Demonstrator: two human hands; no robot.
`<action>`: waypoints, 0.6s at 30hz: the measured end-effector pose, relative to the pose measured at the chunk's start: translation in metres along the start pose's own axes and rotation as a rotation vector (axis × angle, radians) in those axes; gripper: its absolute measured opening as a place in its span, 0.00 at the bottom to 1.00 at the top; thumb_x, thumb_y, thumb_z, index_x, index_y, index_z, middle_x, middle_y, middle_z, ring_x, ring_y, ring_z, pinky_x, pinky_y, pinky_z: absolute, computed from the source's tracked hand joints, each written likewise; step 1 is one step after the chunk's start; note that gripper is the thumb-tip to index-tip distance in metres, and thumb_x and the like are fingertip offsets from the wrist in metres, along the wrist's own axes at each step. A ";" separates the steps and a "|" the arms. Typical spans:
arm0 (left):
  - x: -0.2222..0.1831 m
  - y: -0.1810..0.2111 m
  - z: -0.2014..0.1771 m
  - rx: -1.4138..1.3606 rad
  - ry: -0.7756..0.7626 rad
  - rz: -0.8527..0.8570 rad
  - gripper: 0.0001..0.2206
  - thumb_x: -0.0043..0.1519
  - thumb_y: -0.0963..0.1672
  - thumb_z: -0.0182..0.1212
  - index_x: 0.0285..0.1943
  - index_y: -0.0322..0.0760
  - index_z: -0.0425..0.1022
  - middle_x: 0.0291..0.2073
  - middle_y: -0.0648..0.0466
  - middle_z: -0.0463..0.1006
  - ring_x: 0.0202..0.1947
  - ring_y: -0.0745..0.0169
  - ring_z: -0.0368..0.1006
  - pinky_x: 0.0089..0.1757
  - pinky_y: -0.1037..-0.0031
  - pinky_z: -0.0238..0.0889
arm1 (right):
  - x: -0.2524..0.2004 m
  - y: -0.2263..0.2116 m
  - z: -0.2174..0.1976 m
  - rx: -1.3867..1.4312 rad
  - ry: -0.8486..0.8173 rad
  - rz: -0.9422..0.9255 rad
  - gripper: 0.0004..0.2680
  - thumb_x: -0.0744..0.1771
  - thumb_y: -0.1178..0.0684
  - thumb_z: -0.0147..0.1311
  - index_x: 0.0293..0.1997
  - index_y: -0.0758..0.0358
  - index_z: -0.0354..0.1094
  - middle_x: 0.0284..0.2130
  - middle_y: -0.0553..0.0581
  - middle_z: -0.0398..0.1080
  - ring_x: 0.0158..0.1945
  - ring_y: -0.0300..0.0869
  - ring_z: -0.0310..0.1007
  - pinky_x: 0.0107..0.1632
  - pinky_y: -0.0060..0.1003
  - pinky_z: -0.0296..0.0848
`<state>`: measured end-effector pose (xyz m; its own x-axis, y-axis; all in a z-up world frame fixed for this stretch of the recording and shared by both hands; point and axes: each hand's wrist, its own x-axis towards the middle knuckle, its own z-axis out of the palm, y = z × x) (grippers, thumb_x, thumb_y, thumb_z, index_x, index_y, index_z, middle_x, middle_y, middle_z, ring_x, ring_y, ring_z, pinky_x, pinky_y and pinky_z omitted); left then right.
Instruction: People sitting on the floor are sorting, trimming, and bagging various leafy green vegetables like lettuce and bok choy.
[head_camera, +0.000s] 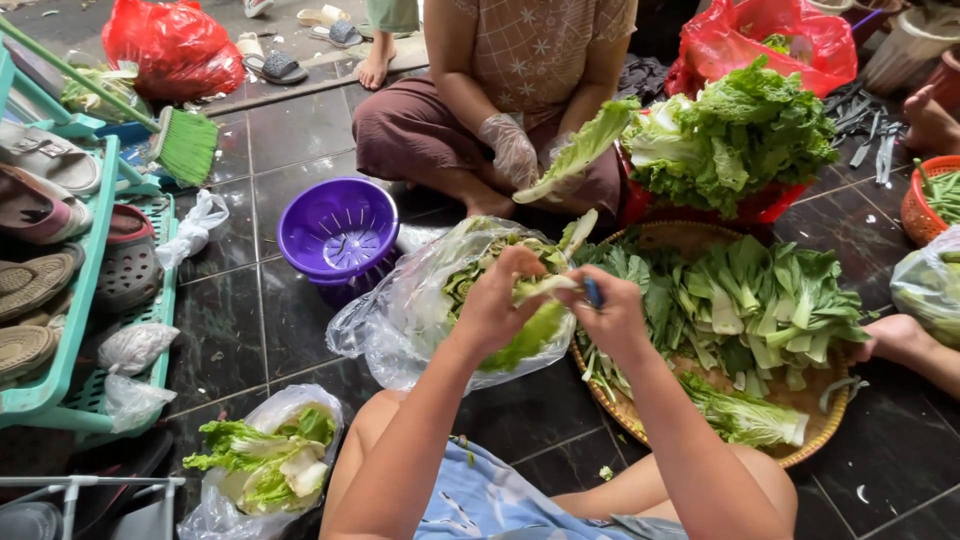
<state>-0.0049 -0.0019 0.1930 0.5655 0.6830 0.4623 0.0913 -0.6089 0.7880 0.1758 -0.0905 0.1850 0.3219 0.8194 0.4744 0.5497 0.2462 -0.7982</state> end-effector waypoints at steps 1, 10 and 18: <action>0.001 0.003 -0.002 -0.002 0.001 0.002 0.22 0.57 0.45 0.72 0.57 0.50 0.65 0.47 0.55 0.82 0.52 0.49 0.78 0.52 0.55 0.69 | -0.010 0.007 -0.016 -0.003 0.000 -0.001 0.05 0.61 0.55 0.68 0.35 0.50 0.80 0.14 0.47 0.64 0.21 0.31 0.61 0.30 0.26 0.66; -0.082 -0.167 0.019 0.572 -0.445 -0.397 0.16 0.69 0.51 0.53 0.58 0.36 0.69 0.50 0.45 0.74 0.47 0.46 0.71 0.43 0.57 0.68 | -0.139 0.170 -0.233 -0.056 0.673 0.439 0.07 0.72 0.52 0.66 0.49 0.54 0.70 0.38 0.41 0.67 0.39 0.28 0.64 0.42 0.27 0.66; -0.100 -0.164 0.031 0.911 -0.793 -0.643 0.16 0.63 0.48 0.57 0.58 0.41 0.76 0.58 0.47 0.72 0.62 0.46 0.64 0.63 0.55 0.54 | -0.242 0.223 -0.300 -0.401 0.464 1.132 0.31 0.68 0.44 0.65 0.74 0.77 0.52 0.56 0.66 0.69 0.34 0.62 0.78 0.29 0.38 0.67</action>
<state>-0.0509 0.0176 0.0052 0.5046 0.7188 -0.4782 0.8416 -0.5331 0.0869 0.4513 -0.3893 0.0033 0.9510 0.1928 -0.2417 -0.0381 -0.7026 -0.7106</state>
